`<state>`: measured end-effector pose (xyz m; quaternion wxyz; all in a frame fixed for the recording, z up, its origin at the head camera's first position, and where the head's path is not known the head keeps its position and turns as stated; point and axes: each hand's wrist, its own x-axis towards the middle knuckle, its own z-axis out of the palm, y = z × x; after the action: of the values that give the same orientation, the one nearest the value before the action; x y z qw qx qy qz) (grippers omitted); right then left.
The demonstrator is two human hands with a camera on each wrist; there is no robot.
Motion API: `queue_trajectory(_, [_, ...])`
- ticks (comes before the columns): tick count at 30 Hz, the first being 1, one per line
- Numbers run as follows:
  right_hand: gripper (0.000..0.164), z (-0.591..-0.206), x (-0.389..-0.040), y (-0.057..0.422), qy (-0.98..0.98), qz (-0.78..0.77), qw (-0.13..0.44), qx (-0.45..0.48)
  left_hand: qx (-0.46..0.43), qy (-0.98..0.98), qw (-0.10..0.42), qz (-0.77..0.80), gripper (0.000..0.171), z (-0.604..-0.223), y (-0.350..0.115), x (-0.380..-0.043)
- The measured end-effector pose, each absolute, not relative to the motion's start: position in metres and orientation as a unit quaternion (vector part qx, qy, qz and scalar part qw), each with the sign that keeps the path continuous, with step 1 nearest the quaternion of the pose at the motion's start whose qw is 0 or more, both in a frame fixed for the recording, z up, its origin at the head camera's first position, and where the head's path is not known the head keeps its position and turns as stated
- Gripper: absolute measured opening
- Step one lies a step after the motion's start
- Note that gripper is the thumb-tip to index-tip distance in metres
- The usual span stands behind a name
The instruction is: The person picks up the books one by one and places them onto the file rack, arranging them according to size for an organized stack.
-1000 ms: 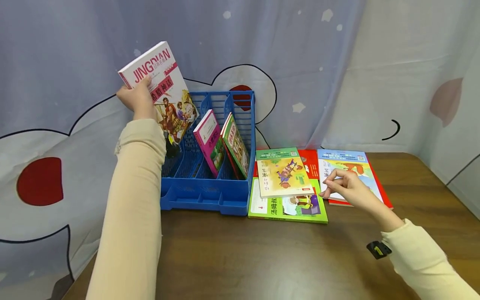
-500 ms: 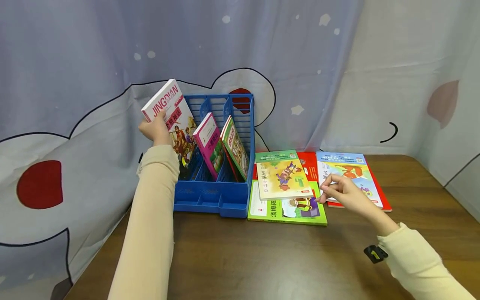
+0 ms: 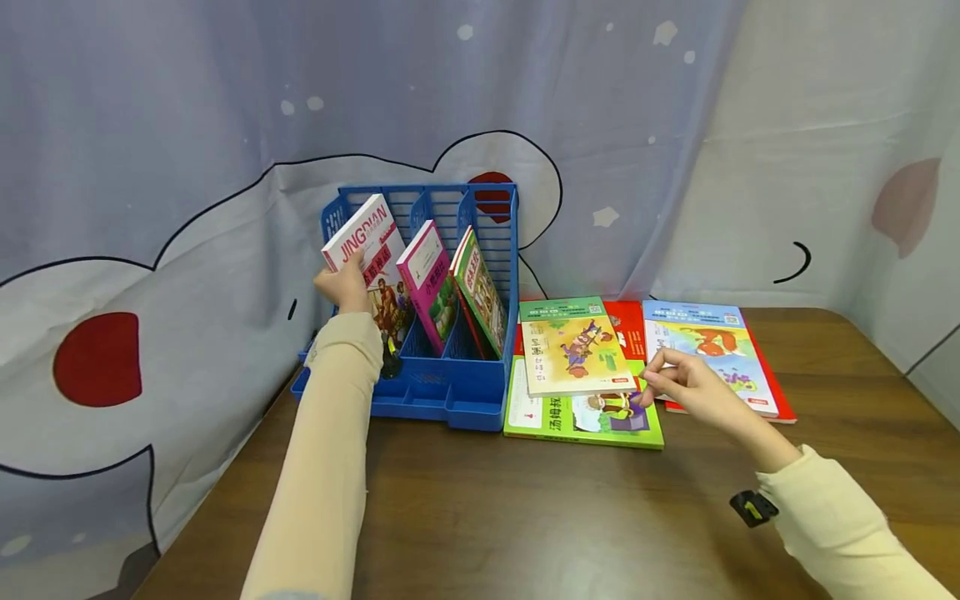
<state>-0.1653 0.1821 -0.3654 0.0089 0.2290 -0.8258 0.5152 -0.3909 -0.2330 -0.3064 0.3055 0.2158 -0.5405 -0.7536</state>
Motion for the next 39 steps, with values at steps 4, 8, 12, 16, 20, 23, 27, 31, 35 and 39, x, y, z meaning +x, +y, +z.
queue_trajectory(4, [0.018,-0.361,-0.165,0.182,-0.829,0.511,0.011,0.229,0.225,-0.545,0.298,-0.751,0.033,-0.316,-0.232,-0.391])
queue_trajectory(8, [0.019,-0.356,-0.167,0.18,-0.832,0.506,0.007,0.226,0.232,-0.54,0.286,-0.757,0.034,-0.324,-0.232,-0.387])
queue_trajectory(12, [0.02,-0.356,-0.169,0.177,-0.833,0.505,0.0,0.226,0.246,-0.539,0.281,-0.755,0.034,-0.331,-0.233,-0.384])
queue_trajectory(16, [0.018,-0.36,-0.169,0.176,-0.832,0.504,-0.006,0.231,0.25,-0.536,0.285,-0.754,0.033,-0.335,-0.234,-0.385])
queue_trajectory(20, [0.018,-0.363,-0.169,0.176,-0.83,0.508,-0.007,0.23,0.244,-0.539,0.292,-0.751,0.034,-0.335,-0.234,-0.389])
queue_trajectory(23, [0.02,-0.363,-0.169,0.176,-0.829,0.51,-0.007,0.229,0.237,-0.54,0.29,-0.753,0.034,-0.334,-0.232,-0.393])
queue_trajectory(27, [0.021,-0.362,-0.168,0.176,-0.825,0.516,-0.008,0.231,0.232,-0.546,0.28,-0.754,0.034,-0.334,-0.228,-0.396])
queue_trajectory(31, [0.021,-0.362,-0.167,0.177,-0.824,0.519,-0.008,0.228,0.227,-0.551,0.278,-0.753,0.034,-0.334,-0.227,-0.399])
queue_trajectory(35, [0.02,-0.362,-0.167,0.178,-0.834,0.508,-0.004,0.217,0.206,-0.538,0.258,-0.776,0.031,-0.335,-0.231,-0.407])
queue_trajectory(39, [0.018,-0.363,-0.167,0.179,-0.836,0.507,-0.001,0.212,0.165,-0.516,0.202,-0.816,0.032,-0.358,-0.257,-0.455])
